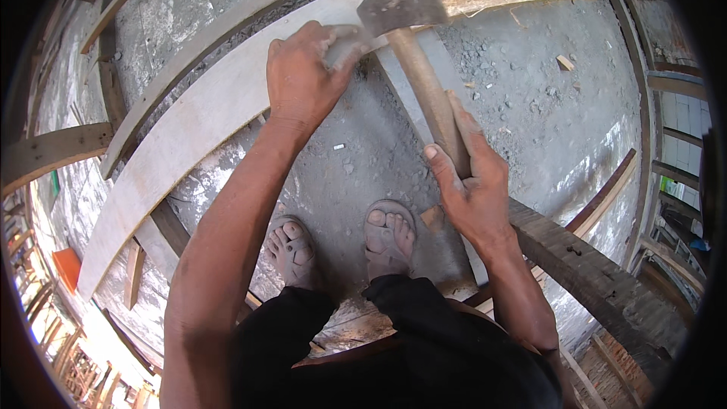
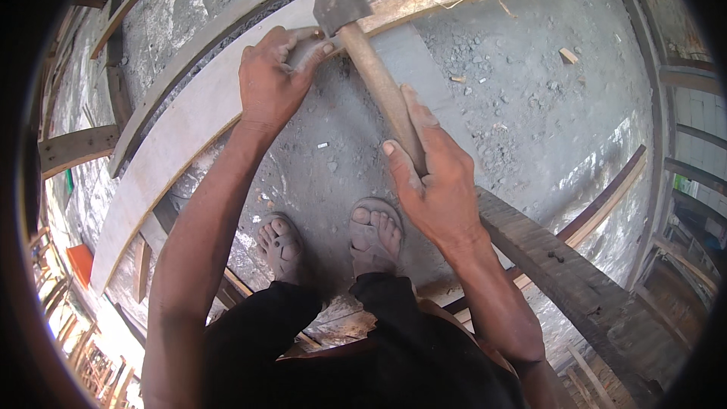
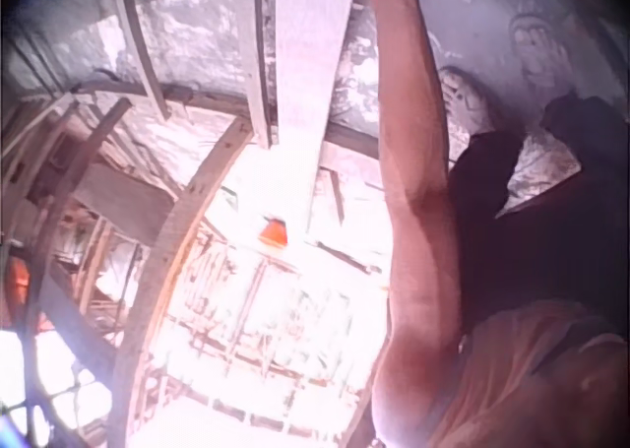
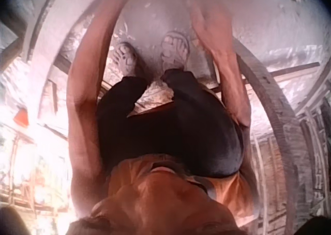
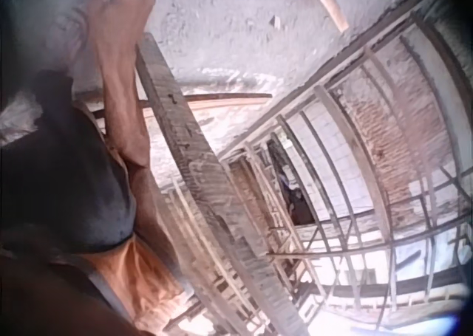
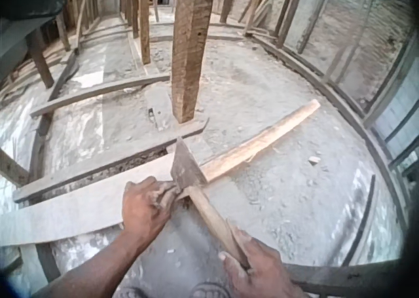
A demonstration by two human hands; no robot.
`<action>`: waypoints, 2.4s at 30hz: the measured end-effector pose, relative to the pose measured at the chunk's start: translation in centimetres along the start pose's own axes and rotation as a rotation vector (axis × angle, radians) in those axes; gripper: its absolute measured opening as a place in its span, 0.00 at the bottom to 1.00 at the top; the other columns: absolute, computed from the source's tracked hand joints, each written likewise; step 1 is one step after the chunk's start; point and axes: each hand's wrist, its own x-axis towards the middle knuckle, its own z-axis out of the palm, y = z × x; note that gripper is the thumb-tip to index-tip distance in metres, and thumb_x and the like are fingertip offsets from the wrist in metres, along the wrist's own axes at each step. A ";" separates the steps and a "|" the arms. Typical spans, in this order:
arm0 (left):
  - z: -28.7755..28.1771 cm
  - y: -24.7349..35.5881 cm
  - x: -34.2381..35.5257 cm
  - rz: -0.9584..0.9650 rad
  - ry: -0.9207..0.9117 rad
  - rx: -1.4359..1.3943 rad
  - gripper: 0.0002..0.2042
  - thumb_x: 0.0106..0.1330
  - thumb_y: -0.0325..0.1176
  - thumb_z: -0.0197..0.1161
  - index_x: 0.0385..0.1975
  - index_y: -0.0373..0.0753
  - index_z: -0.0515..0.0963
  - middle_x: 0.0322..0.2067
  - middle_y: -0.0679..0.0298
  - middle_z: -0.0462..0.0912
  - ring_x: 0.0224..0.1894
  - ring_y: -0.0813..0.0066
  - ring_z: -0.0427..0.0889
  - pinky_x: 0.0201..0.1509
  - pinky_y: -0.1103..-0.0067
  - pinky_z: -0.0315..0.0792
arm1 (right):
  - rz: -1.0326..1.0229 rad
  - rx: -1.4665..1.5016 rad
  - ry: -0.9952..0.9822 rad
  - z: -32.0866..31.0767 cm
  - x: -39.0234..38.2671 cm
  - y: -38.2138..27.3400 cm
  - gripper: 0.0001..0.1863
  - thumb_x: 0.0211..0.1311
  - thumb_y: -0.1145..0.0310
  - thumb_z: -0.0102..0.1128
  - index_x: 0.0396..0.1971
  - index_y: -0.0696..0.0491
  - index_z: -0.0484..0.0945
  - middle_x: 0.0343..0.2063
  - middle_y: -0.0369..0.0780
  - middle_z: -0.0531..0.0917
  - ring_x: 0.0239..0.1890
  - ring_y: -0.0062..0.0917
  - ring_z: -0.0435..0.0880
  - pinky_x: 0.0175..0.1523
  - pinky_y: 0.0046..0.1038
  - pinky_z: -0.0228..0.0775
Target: The person hammers a nail into a wooden board, uses a hand saw to cut a piece of wood, and then lifts and repositions a long wooden beam.
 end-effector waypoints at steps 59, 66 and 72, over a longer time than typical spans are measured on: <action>-3.7 -3.3 2.6 -0.096 -0.301 0.475 0.56 0.35 0.64 0.78 0.62 0.28 0.69 0.58 0.45 0.69 0.64 0.46 0.67 0.67 0.56 0.67 | -0.493 -0.440 -0.552 1.9 21.7 6.5 0.37 0.55 0.39 0.71 0.57 0.53 0.82 0.45 0.54 0.86 0.50 0.50 0.85 0.55 0.44 0.78; -3.8 -3.8 3.1 -0.041 -0.384 0.499 0.55 0.36 0.64 0.78 0.60 0.27 0.69 0.56 0.46 0.70 0.62 0.47 0.68 0.64 0.55 0.67 | -0.549 -0.479 -0.521 2.0 21.7 7.0 0.36 0.56 0.41 0.71 0.54 0.56 0.83 0.44 0.54 0.87 0.49 0.51 0.85 0.55 0.45 0.78; -3.0 -4.5 3.0 -0.078 -0.374 0.503 0.54 0.36 0.62 0.78 0.60 0.27 0.69 0.57 0.46 0.70 0.64 0.48 0.68 0.65 0.55 0.67 | -0.602 -0.428 -0.423 2.5 20.4 7.6 0.36 0.58 0.40 0.69 0.55 0.55 0.82 0.49 0.52 0.85 0.54 0.49 0.82 0.61 0.44 0.73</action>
